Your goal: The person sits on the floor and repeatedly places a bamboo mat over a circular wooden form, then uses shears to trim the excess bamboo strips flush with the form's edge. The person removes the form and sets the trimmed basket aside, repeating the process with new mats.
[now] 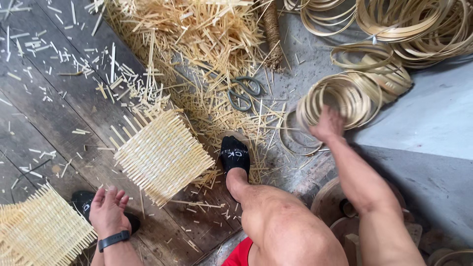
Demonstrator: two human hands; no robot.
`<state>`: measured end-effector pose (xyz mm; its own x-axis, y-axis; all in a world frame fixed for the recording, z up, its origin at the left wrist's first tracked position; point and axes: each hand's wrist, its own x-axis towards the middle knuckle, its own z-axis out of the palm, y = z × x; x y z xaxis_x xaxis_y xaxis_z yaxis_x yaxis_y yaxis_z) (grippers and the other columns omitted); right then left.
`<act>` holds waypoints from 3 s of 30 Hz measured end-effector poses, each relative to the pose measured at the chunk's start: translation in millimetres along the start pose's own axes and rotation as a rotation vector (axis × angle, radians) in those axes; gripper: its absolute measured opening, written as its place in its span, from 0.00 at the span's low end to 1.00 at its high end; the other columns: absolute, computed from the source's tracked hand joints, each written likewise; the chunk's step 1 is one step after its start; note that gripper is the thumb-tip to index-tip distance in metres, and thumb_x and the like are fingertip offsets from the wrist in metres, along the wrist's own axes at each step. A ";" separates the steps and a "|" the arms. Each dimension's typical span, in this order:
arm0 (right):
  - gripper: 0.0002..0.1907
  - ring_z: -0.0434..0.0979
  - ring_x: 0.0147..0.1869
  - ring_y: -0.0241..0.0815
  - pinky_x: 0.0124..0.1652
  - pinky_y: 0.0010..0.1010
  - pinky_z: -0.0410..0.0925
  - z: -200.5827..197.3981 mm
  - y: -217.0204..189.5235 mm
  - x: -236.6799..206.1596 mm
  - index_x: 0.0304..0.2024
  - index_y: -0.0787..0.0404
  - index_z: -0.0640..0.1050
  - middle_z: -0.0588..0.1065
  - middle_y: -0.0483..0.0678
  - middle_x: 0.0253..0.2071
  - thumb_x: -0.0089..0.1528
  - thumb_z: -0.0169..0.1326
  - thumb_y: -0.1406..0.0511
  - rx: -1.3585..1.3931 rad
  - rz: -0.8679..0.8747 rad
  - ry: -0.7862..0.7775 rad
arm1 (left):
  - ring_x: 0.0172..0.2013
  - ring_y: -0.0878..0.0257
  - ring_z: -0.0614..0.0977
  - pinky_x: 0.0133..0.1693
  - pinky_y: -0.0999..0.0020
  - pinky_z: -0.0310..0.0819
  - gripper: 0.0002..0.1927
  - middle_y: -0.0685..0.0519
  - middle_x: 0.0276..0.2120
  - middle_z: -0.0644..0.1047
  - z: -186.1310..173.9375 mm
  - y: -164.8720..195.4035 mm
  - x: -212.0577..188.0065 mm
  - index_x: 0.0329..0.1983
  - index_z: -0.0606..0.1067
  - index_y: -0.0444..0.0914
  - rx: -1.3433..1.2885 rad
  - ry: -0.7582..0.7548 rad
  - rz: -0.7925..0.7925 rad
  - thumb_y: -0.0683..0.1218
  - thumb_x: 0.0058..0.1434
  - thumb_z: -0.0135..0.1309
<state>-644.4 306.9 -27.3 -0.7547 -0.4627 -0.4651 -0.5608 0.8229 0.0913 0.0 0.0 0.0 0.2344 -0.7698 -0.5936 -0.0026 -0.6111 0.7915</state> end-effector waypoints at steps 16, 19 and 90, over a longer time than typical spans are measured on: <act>0.05 0.82 0.42 0.43 0.43 0.35 0.74 -87.3 -127.9 27.5 0.37 0.54 0.84 0.82 0.45 0.41 0.63 0.63 0.61 0.487 -0.625 0.479 | 0.37 0.64 0.81 0.37 0.70 0.79 0.21 0.52 0.44 0.76 1.5 10.4 -0.2 0.60 0.68 0.34 -0.057 0.047 0.066 0.40 0.66 0.61; 0.05 0.82 0.41 0.43 0.42 0.36 0.73 -100.4 -119.9 15.8 0.34 0.55 0.84 0.82 0.45 0.37 0.63 0.64 0.61 0.409 -0.676 0.545 | 0.36 0.67 0.80 0.35 0.71 0.77 0.19 0.52 0.42 0.76 10.0 22.6 -5.3 0.58 0.69 0.33 -0.032 0.112 0.135 0.40 0.67 0.62; 0.16 0.65 0.22 0.33 0.22 0.24 0.60 -203.8 -423.0 -171.8 0.32 0.62 0.79 0.68 0.41 0.19 0.68 0.57 0.57 1.665 -0.732 -0.989 | 0.17 0.72 0.69 0.20 0.77 0.61 0.14 0.59 0.18 0.73 52.3 187.3 -63.4 0.34 0.79 0.37 -0.578 -0.763 0.028 0.52 0.67 0.53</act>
<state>-346.8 -28.8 193.4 0.1320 -0.9445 -0.3009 0.5995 0.3179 -0.7346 -66.2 -75.3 178.3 -0.4559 -0.8200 -0.3460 0.5292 -0.5623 0.6354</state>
